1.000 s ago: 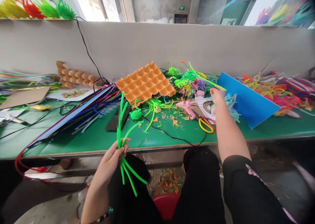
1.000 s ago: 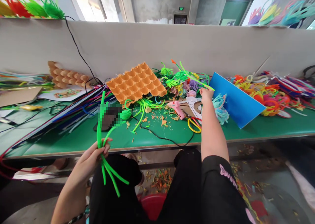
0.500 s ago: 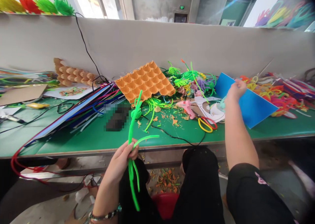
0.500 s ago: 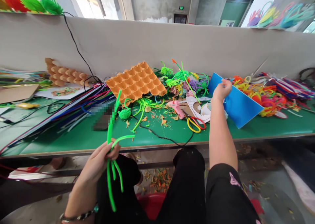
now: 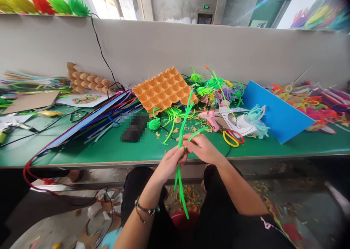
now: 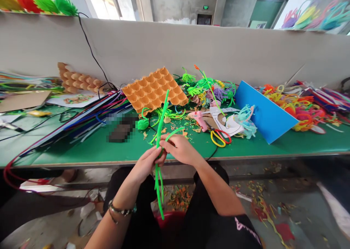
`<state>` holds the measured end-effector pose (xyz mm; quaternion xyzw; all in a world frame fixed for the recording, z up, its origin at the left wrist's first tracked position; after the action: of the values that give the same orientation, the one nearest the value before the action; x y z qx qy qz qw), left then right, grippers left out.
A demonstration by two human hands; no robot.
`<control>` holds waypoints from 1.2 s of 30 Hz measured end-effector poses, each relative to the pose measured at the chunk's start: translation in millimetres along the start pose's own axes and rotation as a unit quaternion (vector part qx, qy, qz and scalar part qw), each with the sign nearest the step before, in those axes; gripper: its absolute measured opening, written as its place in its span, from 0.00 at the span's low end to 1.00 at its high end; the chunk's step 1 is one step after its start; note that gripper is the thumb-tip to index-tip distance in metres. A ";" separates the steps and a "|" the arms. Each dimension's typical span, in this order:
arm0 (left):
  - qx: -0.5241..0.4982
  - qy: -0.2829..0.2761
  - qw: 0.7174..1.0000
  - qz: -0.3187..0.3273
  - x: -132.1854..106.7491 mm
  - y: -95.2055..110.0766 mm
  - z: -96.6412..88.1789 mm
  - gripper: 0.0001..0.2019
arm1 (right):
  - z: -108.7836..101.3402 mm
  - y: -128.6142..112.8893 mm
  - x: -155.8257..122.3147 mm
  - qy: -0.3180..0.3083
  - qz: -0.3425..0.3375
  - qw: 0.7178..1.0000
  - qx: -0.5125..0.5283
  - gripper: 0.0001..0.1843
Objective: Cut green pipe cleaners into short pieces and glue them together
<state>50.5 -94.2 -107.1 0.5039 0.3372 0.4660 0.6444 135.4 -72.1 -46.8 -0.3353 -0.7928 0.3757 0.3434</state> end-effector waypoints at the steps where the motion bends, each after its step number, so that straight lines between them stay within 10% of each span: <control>1: -0.003 -0.007 1.000 0.000 2.5 -0.5 1.7 0.15 | -0.8 4.5 4.1 0.021 0.011 1.000 0.007 0.25; 10: -0.141 -0.085 0.984 -0.074 4.9 -16.3 12.6 0.14 | -32.7 26.7 27.4 0.142 0.070 0.983 0.095 0.26; 18: -0.204 -0.141 0.951 -0.186 -8.3 -29.9 15.1 0.12 | -23.9 27.0 36.9 0.092 0.054 0.977 0.183 0.23; 36: -0.143 -0.072 0.982 -0.096 0.0 -17.6 2.2 0.17 | -14.2 37.9 29.9 0.072 0.085 0.992 0.056 0.21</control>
<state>57.0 -96.0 -123.4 0.4040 0.2671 0.4078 0.7740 141.0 -24.6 -62.5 -0.4076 -0.7127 0.4219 0.3846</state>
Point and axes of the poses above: each hand's wrist, its own x-axis towards the middle knuckle, its own z-axis out of the palm, y = z × x, the point moved 7 cm from there along x, towards the middle knuckle, and after that the axes turned 2 degrees about y, right-handed, at the moved point
